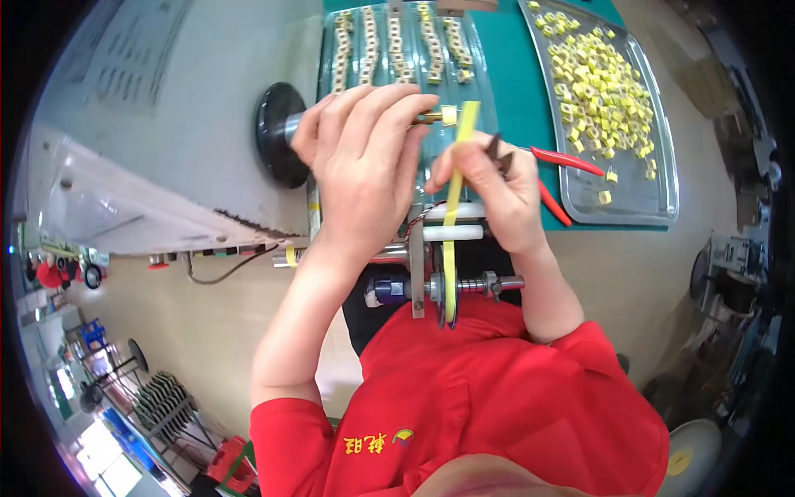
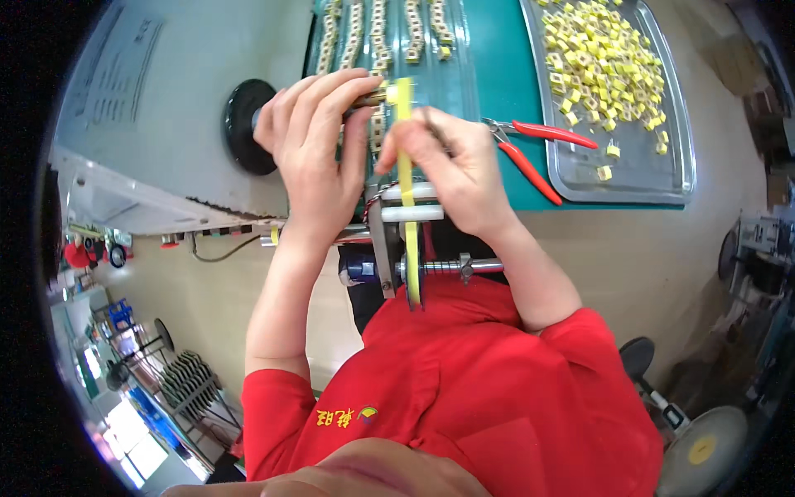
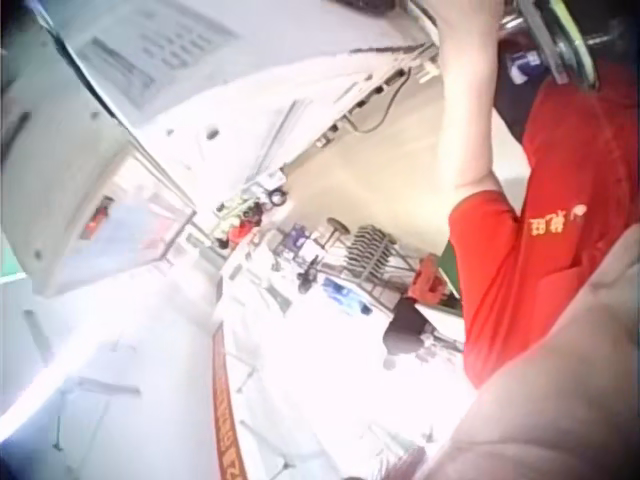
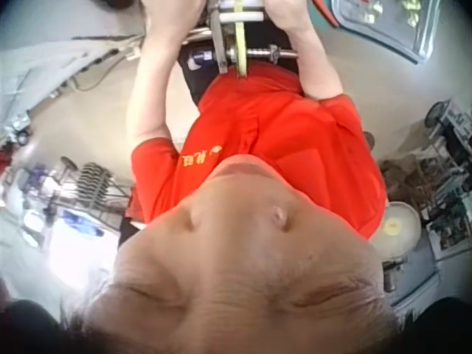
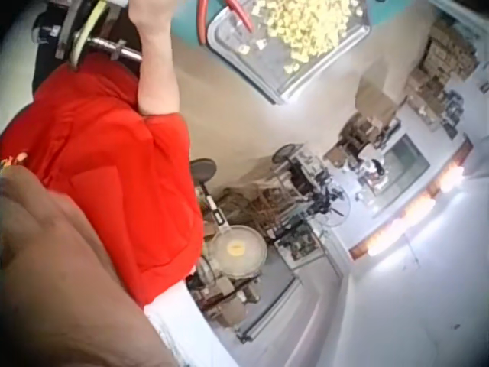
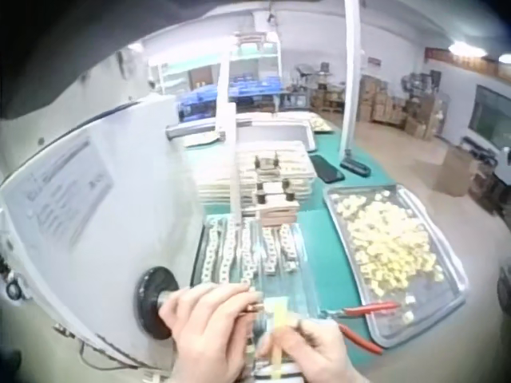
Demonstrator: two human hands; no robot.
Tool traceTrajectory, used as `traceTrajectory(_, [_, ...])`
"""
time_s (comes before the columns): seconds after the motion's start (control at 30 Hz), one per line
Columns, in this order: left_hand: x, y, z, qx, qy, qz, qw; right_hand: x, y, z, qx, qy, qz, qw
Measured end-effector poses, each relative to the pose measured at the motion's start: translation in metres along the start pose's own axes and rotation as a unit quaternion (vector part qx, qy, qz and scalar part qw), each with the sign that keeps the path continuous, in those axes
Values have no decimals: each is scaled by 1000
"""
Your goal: Assembling small electronic components on a production line using specialized machinery and hand tools.
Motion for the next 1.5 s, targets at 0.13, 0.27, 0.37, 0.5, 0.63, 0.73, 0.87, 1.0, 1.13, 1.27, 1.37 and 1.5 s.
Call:
traceTrajectory(0.13, [1,-5,1,-7,-20,20,1000,-2,-4,5,-12,-7,-34,999])
traceTrajectory(0.27, [1,-8,4,-32,21,-18,999,-6,-3,5,8,0,-45,999])
traceTrajectory(0.37, [2,-8,4,-30,37,-51,998,-7,-4,5,22,-2,-35,999])
traceTrajectory(0.5, [6,-5,3,-22,38,-59,997,-7,-6,6,9,-46,15,999])
traceTrajectory(0.63, [6,-3,1,-13,20,-57,998,-5,-2,7,-21,-75,36,996])
traceTrajectory(0.73, [5,-2,2,-17,11,-48,999,-4,-2,8,-18,-89,54,994])
traceTrajectory(0.87, [7,-3,3,-18,8,-38,999,-5,-3,9,-29,-102,59,993])
traceTrajectory(1.0, [5,-3,3,-3,22,-52,998,-4,-3,10,-28,-109,63,992])
traceTrajectory(1.13, [4,-3,2,-11,15,-45,999,-2,-6,9,-44,-108,50,992])
traceTrajectory(1.27, [6,-3,14,-19,-23,-19,999,-1,-6,9,-43,-109,51,992])
traceTrajectory(1.37, [14,-5,29,26,-122,-40,991,-3,-8,12,-69,-82,24,994])
traceTrajectory(1.5, [15,-16,39,25,-149,-115,982,-2,-8,17,-82,-67,8,994])
Point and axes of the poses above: each hand's wrist, its own z-axis towards the middle knuckle, its own x-axis out of the back of the hand, y = z × x, the point moved 2 cm from there along z, towards the middle knuckle, and after that the axes turned 14 degrees about -x, right-handed, at the moved point
